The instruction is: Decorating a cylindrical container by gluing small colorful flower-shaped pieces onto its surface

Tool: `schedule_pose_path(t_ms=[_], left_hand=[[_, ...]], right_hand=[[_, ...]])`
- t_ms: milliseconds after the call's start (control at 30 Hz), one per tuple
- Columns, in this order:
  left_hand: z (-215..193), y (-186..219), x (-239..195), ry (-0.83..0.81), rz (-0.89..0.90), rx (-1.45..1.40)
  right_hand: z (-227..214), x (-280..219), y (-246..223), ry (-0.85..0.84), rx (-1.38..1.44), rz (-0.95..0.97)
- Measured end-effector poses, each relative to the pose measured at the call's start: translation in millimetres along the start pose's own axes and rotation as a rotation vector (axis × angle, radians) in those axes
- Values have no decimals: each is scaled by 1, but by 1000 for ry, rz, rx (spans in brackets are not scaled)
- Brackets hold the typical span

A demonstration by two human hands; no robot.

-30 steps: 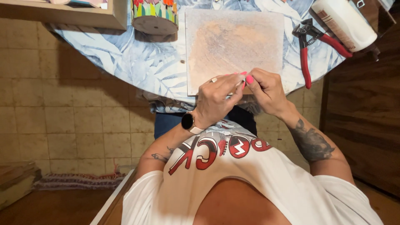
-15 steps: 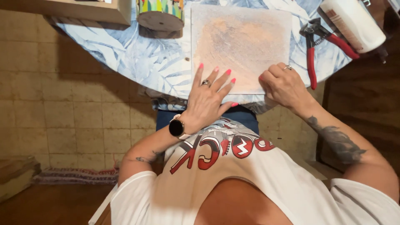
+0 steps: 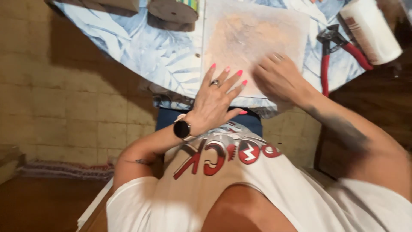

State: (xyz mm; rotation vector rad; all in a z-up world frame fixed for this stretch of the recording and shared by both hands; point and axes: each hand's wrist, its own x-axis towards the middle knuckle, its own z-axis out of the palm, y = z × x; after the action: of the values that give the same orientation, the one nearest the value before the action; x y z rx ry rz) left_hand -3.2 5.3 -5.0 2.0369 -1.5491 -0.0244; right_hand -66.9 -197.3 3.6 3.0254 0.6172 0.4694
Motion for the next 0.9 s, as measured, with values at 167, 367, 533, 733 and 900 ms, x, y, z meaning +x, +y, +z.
schedule_pose_path(t_ms=[167, 367, 533, 733, 900], left_hand=[[-5, -4, 0, -37, 14, -10], [-5, -3, 0, -74, 15, -4], [-2, 0, -2, -89, -18, -4], [-2, 0, 4, -42, 14, -17], [1, 15, 26, 207, -46, -154]], right_hand=[[-8, -52, 1, -146, -7, 34], [46, 75, 24, 104, 67, 43], [32, 56, 23, 139, -16, -86], [-7, -38, 37, -68, 198, -86], [-22, -68, 46, -219, 549, 307]])
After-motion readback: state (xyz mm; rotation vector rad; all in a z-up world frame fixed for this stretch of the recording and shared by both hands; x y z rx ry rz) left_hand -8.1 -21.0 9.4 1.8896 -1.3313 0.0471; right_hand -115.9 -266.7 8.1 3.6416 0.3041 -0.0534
